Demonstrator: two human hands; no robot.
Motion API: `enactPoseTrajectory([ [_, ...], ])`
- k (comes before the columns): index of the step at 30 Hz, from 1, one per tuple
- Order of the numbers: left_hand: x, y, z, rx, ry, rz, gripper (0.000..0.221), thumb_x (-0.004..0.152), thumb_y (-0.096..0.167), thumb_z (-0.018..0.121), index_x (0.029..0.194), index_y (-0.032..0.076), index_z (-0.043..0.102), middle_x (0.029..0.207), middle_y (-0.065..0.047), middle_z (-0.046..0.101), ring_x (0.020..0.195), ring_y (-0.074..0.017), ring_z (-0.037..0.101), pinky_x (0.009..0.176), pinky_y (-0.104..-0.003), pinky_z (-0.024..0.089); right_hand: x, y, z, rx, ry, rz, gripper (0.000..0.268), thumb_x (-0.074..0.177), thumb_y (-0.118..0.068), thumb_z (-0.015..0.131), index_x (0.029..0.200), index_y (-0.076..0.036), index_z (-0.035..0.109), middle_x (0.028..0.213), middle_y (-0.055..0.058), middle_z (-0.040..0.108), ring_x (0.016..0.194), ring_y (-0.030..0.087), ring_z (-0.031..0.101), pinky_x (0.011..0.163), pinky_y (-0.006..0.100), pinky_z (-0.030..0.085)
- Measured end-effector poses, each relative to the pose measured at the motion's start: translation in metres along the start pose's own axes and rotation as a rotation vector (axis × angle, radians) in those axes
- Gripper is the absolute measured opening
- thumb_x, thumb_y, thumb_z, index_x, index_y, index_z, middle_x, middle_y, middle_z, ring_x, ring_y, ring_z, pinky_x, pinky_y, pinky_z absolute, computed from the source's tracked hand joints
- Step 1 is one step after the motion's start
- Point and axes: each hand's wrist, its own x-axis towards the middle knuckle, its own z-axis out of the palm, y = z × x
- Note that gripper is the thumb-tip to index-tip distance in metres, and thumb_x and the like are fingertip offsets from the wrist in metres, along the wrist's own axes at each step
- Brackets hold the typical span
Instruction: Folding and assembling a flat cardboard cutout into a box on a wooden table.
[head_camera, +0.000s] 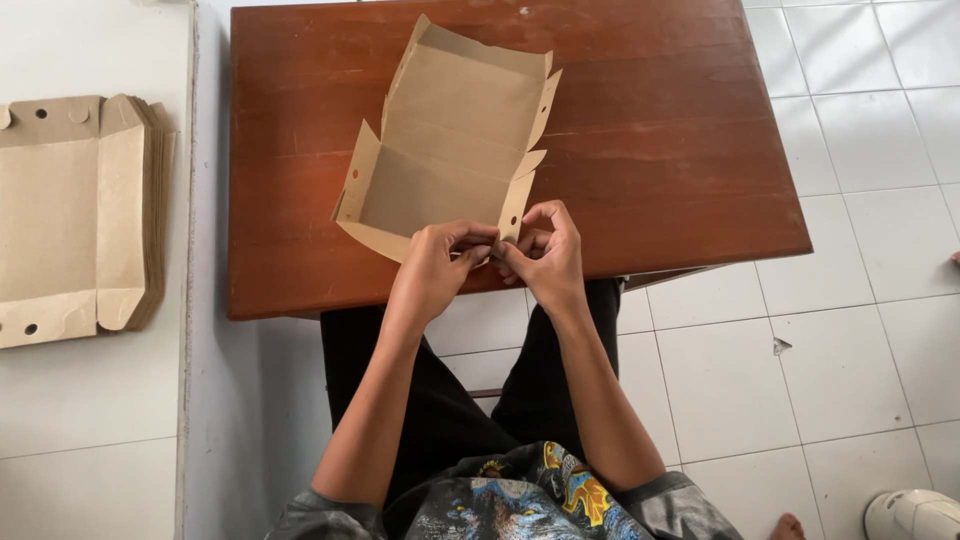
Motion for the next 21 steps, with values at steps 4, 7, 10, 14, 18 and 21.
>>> enactPoseTrajectory([
  [4, -0.001, 0.004, 0.002, 0.059, 0.006, 0.013, 0.024, 0.096, 0.001, 0.067, 0.116, 0.007, 0.077, 0.105, -0.014, 0.079, 0.103, -0.0279, 0.075, 0.091, -0.041, 0.060, 0.004, 0.012, -0.009, 0.049, -0.091, -0.021, 0.039, 0.084, -0.004, 0.082, 0.108, -0.004, 0.051, 0.068, 0.017, 0.068, 0.057, 0.023, 0.072, 0.055, 0.036, 0.067],
  [7, -0.003, 0.011, 0.005, 0.066, -0.006, 0.037, 0.024, 0.096, 0.000, 0.065, 0.117, 0.006, 0.077, 0.104, -0.015, 0.079, 0.101, -0.0296, 0.075, 0.090, -0.042, 0.060, 0.006, 0.021, -0.014, 0.100, -0.134, -0.025, 0.037, 0.083, -0.010, 0.086, 0.102, -0.002, 0.055, 0.072, 0.017, 0.067, 0.061, 0.024, 0.073, 0.058, 0.040, 0.068],
  [10, -0.002, 0.009, 0.012, 0.087, -0.041, 0.048, 0.024, 0.098, 0.004, 0.064, 0.118, 0.009, 0.077, 0.108, -0.013, 0.079, 0.107, -0.0289, 0.073, 0.099, -0.045, 0.055, 0.013, 0.022, -0.019, 0.128, -0.176, -0.021, 0.035, 0.083, -0.012, 0.086, 0.096, -0.001, 0.056, 0.073, 0.016, 0.065, 0.061, 0.025, 0.073, 0.056, 0.041, 0.068],
  [14, 0.002, -0.002, 0.013, 0.210, -0.057, 0.138, 0.024, 0.099, 0.008, 0.065, 0.120, 0.012, 0.078, 0.122, -0.013, 0.076, 0.126, -0.0348, 0.064, 0.118, -0.053, 0.036, 0.019, 0.025, -0.023, 0.142, -0.237, 0.001, 0.043, 0.084, -0.009, 0.085, 0.108, 0.000, 0.050, 0.077, 0.016, 0.061, 0.055, 0.027, 0.071, 0.048, 0.041, 0.066],
  [18, -0.010, 0.004, -0.001, 0.444, -0.063, 0.279, 0.030, 0.094, 0.010, 0.072, 0.121, -0.001, 0.073, 0.130, -0.024, 0.069, 0.132, -0.0422, 0.057, 0.125, -0.056, 0.022, 0.016, 0.008, -0.031, 0.172, -0.196, -0.008, 0.045, 0.088, 0.000, 0.074, 0.119, -0.006, 0.042, 0.077, 0.008, 0.057, 0.052, 0.022, 0.068, 0.044, 0.033, 0.063],
  [21, -0.008, -0.028, -0.018, 0.801, -0.075, 0.388, 0.027, 0.085, 0.020, 0.077, 0.108, 0.006, 0.078, 0.126, -0.014, 0.074, 0.131, -0.0341, 0.060, 0.126, -0.060, 0.011, 0.022, 0.020, -0.053, 0.034, -0.069, -0.051, 0.039, 0.086, 0.008, 0.057, 0.117, -0.009, 0.041, 0.078, 0.012, 0.055, 0.043, 0.021, 0.059, 0.034, 0.030, 0.054],
])
